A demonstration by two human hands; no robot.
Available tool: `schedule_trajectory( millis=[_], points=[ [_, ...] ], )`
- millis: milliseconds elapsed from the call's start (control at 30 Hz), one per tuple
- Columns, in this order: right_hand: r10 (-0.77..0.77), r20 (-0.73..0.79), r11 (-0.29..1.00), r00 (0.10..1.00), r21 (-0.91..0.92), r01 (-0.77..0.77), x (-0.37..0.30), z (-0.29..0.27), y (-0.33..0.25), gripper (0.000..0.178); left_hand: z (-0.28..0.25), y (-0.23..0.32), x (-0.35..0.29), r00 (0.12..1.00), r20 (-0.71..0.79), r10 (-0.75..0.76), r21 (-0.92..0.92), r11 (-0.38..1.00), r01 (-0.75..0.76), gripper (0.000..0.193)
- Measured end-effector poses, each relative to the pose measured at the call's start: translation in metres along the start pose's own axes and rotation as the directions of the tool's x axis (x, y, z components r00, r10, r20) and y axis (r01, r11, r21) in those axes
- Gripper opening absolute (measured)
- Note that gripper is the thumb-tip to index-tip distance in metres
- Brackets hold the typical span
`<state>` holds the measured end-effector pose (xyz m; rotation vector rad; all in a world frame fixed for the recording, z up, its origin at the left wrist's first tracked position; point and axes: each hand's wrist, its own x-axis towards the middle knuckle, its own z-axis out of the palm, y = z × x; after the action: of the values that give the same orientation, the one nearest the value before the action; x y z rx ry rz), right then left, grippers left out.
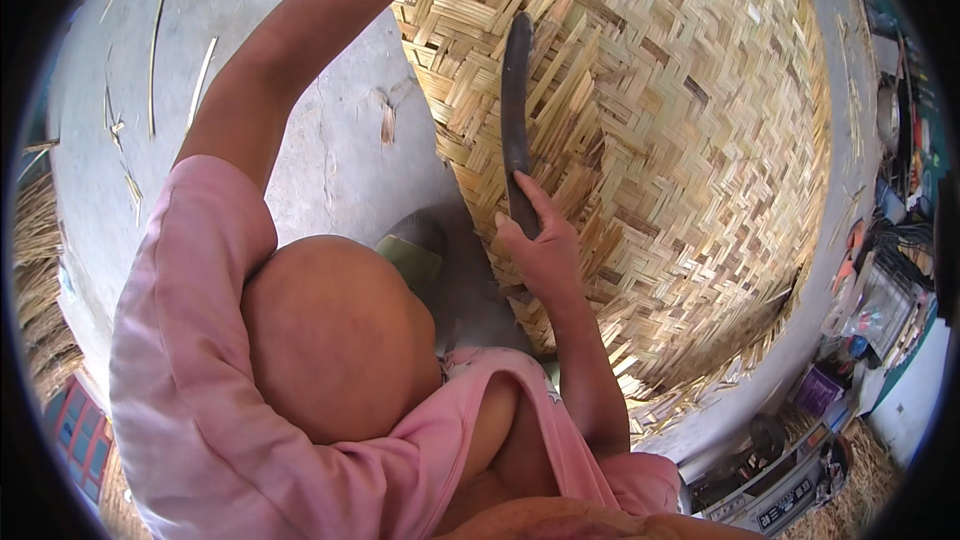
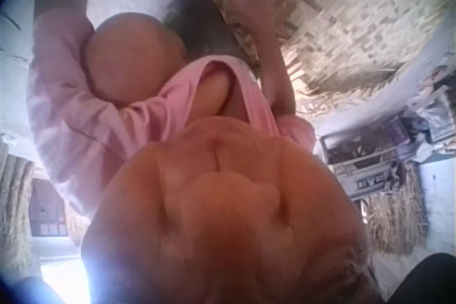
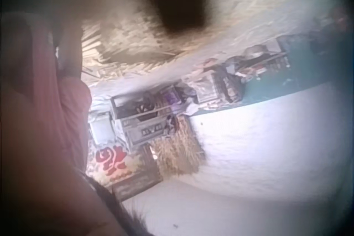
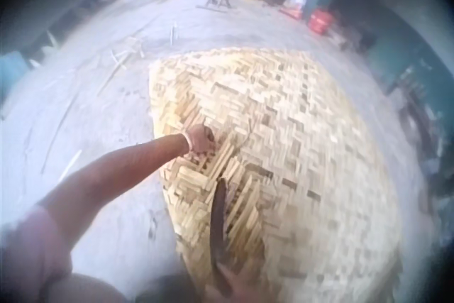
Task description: The person is weaving a large round basket using thin bamboo strips. They use a curved metal tool to press and secure the strips into the existing weave pattern, occasionally picking up new strips from the floor.
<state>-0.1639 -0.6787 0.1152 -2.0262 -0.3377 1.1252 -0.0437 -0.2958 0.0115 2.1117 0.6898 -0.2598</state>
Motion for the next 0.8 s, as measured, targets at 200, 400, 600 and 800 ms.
schedule_trajectory(
  millis=[200, 400, 600, 800],
  points=[
    [-0.047, -0.004, 0.998, 0.999, 0.040, 0.047, 0.002, 0.011, 0.020, 0.060, -0.007, -0.012, -0.005, 0.978, -0.209, 0.023, 0.173, 0.985, 0.014, 0.017],
    [-0.109, -0.007, 0.994, 0.994, -0.018, 0.109, -0.002, 0.011, 0.029, 0.059, 0.017, -0.047, 0.020, 0.868, -0.397, 0.297, 0.308, 0.934, -0.180, 0.014],
    [-0.061, -0.006, 0.998, 0.998, 0.033, 0.061, -0.007, 0.015, 0.030, 0.059, -0.011, -0.025, 0.002, 0.992, 0.077, -0.100, -0.494, 0.860, 0.125, 0.011],
    [0.016, 0.035, 0.996, 0.999, 0.087, -0.019, -0.006, 0.017, 0.022, 0.059, -0.010, -0.027, 0.012, 0.983, 0.162, -0.083, -0.555, 0.816, 0.160, 0.020]
  ],
)
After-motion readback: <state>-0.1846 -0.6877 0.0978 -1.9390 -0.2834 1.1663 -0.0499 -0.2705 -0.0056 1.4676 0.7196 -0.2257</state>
